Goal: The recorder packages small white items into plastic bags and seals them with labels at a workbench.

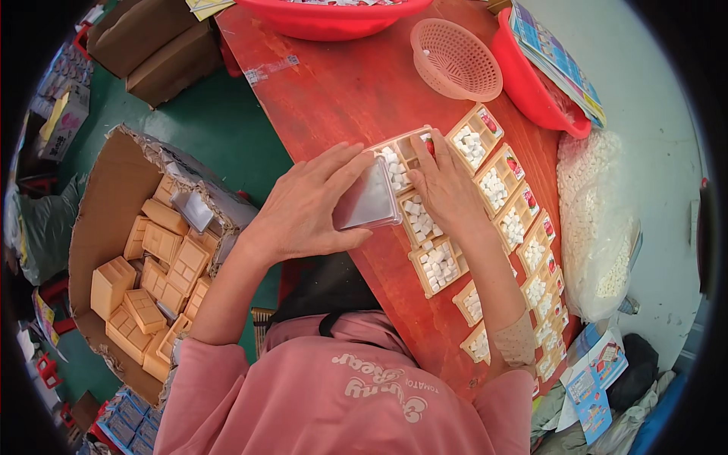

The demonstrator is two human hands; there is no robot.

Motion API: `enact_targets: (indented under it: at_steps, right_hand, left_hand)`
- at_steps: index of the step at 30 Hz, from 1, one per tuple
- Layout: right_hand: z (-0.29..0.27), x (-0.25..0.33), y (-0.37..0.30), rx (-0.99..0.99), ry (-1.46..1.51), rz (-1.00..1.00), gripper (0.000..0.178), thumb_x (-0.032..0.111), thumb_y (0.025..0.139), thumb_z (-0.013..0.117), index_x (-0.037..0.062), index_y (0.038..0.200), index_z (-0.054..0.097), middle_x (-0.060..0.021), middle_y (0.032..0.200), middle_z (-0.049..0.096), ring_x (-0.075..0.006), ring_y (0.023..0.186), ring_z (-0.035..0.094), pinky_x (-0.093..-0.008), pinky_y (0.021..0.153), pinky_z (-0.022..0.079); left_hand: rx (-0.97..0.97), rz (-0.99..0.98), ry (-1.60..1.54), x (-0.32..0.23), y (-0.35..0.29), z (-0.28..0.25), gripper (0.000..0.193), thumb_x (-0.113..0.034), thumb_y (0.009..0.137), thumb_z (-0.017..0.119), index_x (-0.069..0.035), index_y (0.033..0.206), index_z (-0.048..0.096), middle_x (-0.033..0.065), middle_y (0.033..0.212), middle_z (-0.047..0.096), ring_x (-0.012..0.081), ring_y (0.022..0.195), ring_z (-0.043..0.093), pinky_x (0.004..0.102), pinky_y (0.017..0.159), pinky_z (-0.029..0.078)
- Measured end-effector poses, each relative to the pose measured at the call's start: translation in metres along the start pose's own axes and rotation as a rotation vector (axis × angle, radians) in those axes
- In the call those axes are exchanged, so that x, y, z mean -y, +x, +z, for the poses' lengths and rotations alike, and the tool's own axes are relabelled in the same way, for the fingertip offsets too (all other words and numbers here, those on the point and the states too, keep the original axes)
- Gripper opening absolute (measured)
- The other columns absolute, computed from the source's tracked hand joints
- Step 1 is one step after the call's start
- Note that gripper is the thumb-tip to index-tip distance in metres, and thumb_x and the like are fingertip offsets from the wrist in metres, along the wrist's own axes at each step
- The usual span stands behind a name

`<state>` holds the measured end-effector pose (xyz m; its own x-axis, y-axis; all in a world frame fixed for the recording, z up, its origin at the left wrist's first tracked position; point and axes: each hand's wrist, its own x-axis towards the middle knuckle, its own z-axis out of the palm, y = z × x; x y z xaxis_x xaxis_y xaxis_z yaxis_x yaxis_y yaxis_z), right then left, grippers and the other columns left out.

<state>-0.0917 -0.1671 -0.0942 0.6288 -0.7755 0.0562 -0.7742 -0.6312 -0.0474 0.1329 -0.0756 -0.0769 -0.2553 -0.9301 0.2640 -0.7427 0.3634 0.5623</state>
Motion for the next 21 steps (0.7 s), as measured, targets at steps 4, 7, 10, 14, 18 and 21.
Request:
enact_targets:
  at_steps: [4,7,10,14,18,21]
  right_hand:
    - [0.005,0.001,0.002,0.005,0.044,-0.007,0.051,0.033,0.093,0.044,0.0086,0.136,0.033,-0.0250,0.138,0.031,-0.0402,0.126,0.035,-0.0446,0.102,0.035]
    - [0.011,0.003,0.016,-0.039,0.026,-0.072,0.051,0.032,0.093,0.043,0.0060,0.136,0.034,-0.0263,0.138,0.031,-0.0408,0.126,0.034,-0.0443,0.102,0.034]
    - [0.023,0.003,0.037,-0.101,0.096,-0.133,0.051,0.033,0.093,0.043,0.0043,0.135,0.035,-0.0269,0.137,0.031,-0.0405,0.127,0.033,-0.0444,0.104,0.032]
    - [0.018,0.001,0.051,-0.132,0.135,-0.161,0.050,0.032,0.094,0.042,0.0045,0.134,0.036,-0.0253,0.137,0.033,-0.0377,0.128,0.032,-0.0432,0.104,0.031]
    - [-0.009,0.007,0.033,-0.296,0.135,-0.101,0.046,0.032,0.091,0.048,0.0022,0.126,0.045,-0.0210,0.128,0.046,-0.0337,0.122,0.042,-0.0421,0.100,0.036]
    - [-0.047,0.046,-0.005,-0.020,1.260,0.211,0.029,0.020,0.085,0.062,0.0013,0.105,0.056,-0.0111,0.099,0.062,-0.0209,0.089,0.060,-0.0320,0.078,0.049]
  left_hand:
    - [0.185,-0.010,0.060,-0.007,0.008,0.006,0.079,-0.035,0.063,0.070,-0.004,0.130,0.041,0.0191,0.134,0.042,0.0328,0.126,0.039,0.0436,0.095,0.039]
    - [0.125,-0.081,0.126,-0.008,0.011,0.012,0.078,-0.035,0.063,0.070,-0.004,0.129,0.041,0.0182,0.132,0.044,0.0314,0.124,0.041,0.0441,0.094,0.040]
    - [0.066,-0.145,0.175,0.000,0.019,0.013,0.079,-0.036,0.064,0.070,-0.003,0.129,0.040,0.0182,0.130,0.046,0.0320,0.122,0.044,0.0428,0.095,0.040]
    - [-0.104,-0.150,0.062,0.004,0.020,0.007,0.074,-0.036,0.065,0.069,0.003,0.122,0.043,0.0211,0.121,0.051,0.0349,0.113,0.050,0.0417,0.090,0.043]
    - [-0.213,-0.228,-0.181,-0.011,0.011,-0.007,0.080,-0.036,0.067,0.071,0.004,0.128,0.039,0.0206,0.117,0.053,0.0326,0.108,0.053,0.0365,0.092,0.042]
    - [-0.218,-0.351,-0.969,-0.019,-0.005,0.004,0.076,-0.034,0.081,0.064,0.007,0.135,0.030,0.0157,0.125,0.049,0.0213,0.113,0.049,0.0314,0.093,0.039]
